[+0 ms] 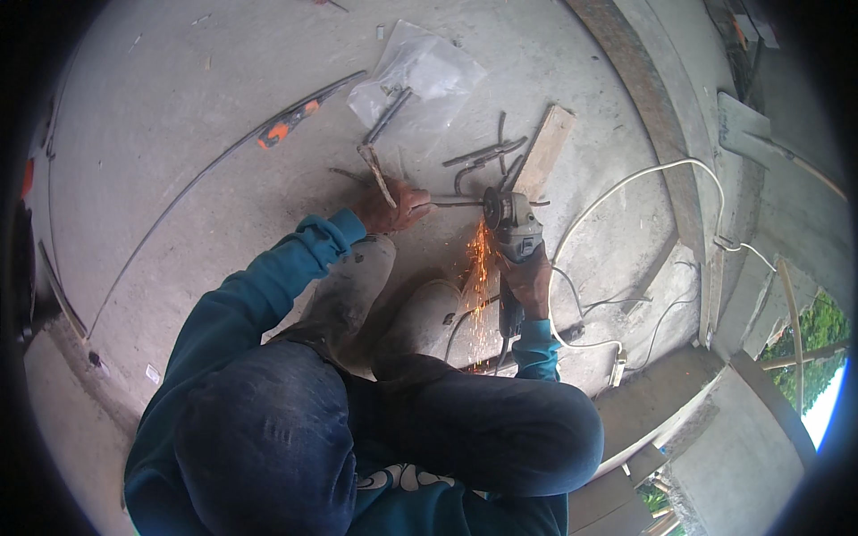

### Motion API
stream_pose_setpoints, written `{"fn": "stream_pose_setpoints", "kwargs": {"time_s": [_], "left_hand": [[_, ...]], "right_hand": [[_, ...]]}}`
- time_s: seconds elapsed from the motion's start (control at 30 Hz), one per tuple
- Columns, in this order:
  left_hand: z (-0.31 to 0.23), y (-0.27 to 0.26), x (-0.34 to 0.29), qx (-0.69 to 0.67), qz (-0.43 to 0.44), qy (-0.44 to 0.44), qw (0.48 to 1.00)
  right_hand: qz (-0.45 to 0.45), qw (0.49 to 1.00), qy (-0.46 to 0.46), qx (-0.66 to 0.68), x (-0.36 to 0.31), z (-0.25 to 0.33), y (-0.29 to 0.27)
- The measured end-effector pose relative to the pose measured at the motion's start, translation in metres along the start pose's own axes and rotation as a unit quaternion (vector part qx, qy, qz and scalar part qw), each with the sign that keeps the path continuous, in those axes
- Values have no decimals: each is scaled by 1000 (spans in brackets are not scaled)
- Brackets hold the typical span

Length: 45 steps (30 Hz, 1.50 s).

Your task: The person uses an angle grinder to cut metal rods embedded in a concrete structure, then moves to the floor to cut additional rods into shorter pieces. Sparks are visible during cutting, and cut pieces accumulate on the floor.

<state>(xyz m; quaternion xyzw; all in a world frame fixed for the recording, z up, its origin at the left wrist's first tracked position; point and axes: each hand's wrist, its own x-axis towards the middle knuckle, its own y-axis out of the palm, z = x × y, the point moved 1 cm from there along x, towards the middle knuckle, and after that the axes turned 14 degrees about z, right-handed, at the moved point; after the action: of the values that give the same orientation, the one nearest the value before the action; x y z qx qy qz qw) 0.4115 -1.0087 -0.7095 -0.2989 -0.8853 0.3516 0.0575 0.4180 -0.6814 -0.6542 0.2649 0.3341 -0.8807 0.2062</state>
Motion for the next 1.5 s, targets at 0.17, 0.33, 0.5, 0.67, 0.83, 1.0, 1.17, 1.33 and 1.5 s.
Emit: {"fn": "stream_pose_setpoints", "kwargs": {"time_s": [0.17,0.33,0.5,0.67,0.83,1.0,1.17,1.33,1.5], "left_hand": [[2,2,2,-8,3,5,1000],[6,7,4,0,-10,11,1000],[8,10,4,7,-11,9,1000],[6,5,1,4,6,-7,1000],[14,17,6,6,-6,16,1000],[28,24,-1,3,-28,18,999],[13,13,11,-45,12,27,999],[-4,-12,7,-15,20,-6,1000],[-25,-40,16,-9,-87,1,996]], "right_hand": [[11,999,13,35,-3,4,0],[4,1000,8,24,-8,25,-1],[9,1000,-10,28,0,4,0],[-10,1000,3,2,-5,14,3],[-6,999,51,13,-5,13,0],[10,995,90,-49,-5,38,1],[-8,998,50,-32,-12,10,-3],[-41,996,25,71,-31,32,-7],[-88,967,10,238,-84,56,-29]]}}
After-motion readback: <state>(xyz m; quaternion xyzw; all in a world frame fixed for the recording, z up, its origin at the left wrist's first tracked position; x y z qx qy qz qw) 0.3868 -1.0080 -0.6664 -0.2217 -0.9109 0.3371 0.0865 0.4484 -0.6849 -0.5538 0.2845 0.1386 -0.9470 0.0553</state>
